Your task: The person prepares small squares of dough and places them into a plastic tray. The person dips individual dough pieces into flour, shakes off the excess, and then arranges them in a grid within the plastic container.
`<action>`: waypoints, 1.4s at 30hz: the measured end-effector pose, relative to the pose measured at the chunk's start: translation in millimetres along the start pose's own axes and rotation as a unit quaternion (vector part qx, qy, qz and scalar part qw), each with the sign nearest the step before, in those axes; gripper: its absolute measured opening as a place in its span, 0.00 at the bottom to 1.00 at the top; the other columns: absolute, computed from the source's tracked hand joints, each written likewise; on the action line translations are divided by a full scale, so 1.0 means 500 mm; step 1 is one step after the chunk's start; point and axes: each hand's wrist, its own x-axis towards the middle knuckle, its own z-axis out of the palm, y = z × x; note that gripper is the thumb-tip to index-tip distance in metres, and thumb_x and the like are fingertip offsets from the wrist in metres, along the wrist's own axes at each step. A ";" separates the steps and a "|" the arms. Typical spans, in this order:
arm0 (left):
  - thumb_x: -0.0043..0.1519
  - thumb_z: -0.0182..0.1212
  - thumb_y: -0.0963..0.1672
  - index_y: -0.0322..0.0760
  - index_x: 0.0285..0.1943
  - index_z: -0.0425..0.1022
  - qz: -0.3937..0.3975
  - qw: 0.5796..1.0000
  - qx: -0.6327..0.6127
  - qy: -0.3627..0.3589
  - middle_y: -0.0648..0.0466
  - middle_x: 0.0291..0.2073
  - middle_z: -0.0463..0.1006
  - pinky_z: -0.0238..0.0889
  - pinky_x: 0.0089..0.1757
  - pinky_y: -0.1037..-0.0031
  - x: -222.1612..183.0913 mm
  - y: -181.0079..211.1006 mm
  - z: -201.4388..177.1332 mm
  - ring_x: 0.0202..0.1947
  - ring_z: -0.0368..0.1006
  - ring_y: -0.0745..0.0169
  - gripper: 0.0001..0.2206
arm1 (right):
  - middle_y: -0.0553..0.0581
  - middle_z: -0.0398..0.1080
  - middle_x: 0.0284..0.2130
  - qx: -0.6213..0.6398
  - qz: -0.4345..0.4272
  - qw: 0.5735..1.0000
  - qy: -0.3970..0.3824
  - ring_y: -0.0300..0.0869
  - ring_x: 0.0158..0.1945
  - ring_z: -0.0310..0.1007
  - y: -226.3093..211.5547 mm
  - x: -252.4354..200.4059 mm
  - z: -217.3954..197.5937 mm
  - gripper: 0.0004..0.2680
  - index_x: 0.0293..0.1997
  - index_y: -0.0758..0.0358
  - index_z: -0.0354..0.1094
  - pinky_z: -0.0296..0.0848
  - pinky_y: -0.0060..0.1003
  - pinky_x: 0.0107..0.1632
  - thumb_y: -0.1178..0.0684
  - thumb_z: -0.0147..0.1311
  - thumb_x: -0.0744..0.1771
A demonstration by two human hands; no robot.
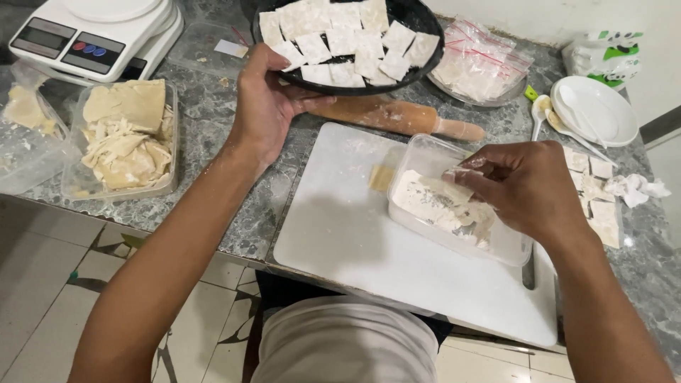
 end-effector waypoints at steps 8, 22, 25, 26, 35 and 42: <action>0.54 0.49 0.43 0.39 0.28 0.59 -0.025 1.000 0.009 -0.012 0.46 0.37 0.70 0.83 0.38 0.45 -0.002 -0.006 0.000 0.36 0.74 0.41 0.05 | 0.59 0.82 0.34 0.025 -0.134 0.991 0.008 0.43 0.35 0.84 0.015 0.002 -0.002 0.07 0.42 0.63 0.81 0.83 0.35 0.38 0.62 0.66 0.63; 0.56 0.47 0.44 0.33 0.40 0.61 -0.101 0.994 0.020 -0.040 0.40 0.37 0.76 0.81 0.40 0.45 -0.012 -0.009 0.016 0.36 0.78 0.40 0.09 | 0.69 0.78 0.41 0.029 -0.312 0.948 0.052 0.50 0.37 0.83 -0.126 0.101 -0.036 0.07 0.52 0.76 0.74 0.83 0.39 0.37 0.60 0.58 0.72; 0.59 0.45 0.46 0.32 0.43 0.62 -0.105 0.993 0.032 -0.038 0.40 0.37 0.76 0.81 0.40 0.48 -0.012 -0.011 0.015 0.37 0.78 0.41 0.12 | 0.65 0.78 0.46 0.044 -0.206 0.978 -0.007 0.45 0.38 0.84 -0.188 0.145 -0.007 0.07 0.50 0.68 0.75 0.86 0.32 0.36 0.59 0.59 0.69; 0.58 0.46 0.46 0.33 0.44 0.59 -0.109 0.993 0.028 -0.032 0.42 0.35 0.71 0.81 0.40 0.47 -0.012 -0.011 0.015 0.34 0.76 0.44 0.12 | 0.61 0.79 0.39 0.064 -0.233 0.970 -0.037 0.41 0.32 0.80 -0.199 0.161 0.008 0.04 0.45 0.67 0.77 0.82 0.31 0.34 0.58 0.60 0.69; 0.57 0.47 0.48 0.28 0.57 0.54 -0.099 0.995 0.005 -0.034 0.38 0.52 0.63 0.80 0.41 0.41 -0.001 -0.025 0.004 0.37 0.77 0.38 0.23 | 0.51 0.76 0.22 0.045 -0.175 0.978 -0.101 0.32 0.26 0.73 -0.258 0.231 0.101 0.08 0.26 0.63 0.76 0.72 0.30 0.32 0.56 0.67 0.66; 0.56 0.47 0.46 0.30 0.51 0.57 -0.093 0.996 0.000 -0.011 0.34 0.50 0.68 0.81 0.41 0.42 -0.006 -0.020 0.010 0.36 0.75 0.41 0.18 | 0.49 0.77 0.21 -0.060 -0.332 0.940 0.053 0.33 0.23 0.72 -0.234 0.257 0.121 0.10 0.26 0.59 0.77 0.69 0.31 0.27 0.51 0.78 0.61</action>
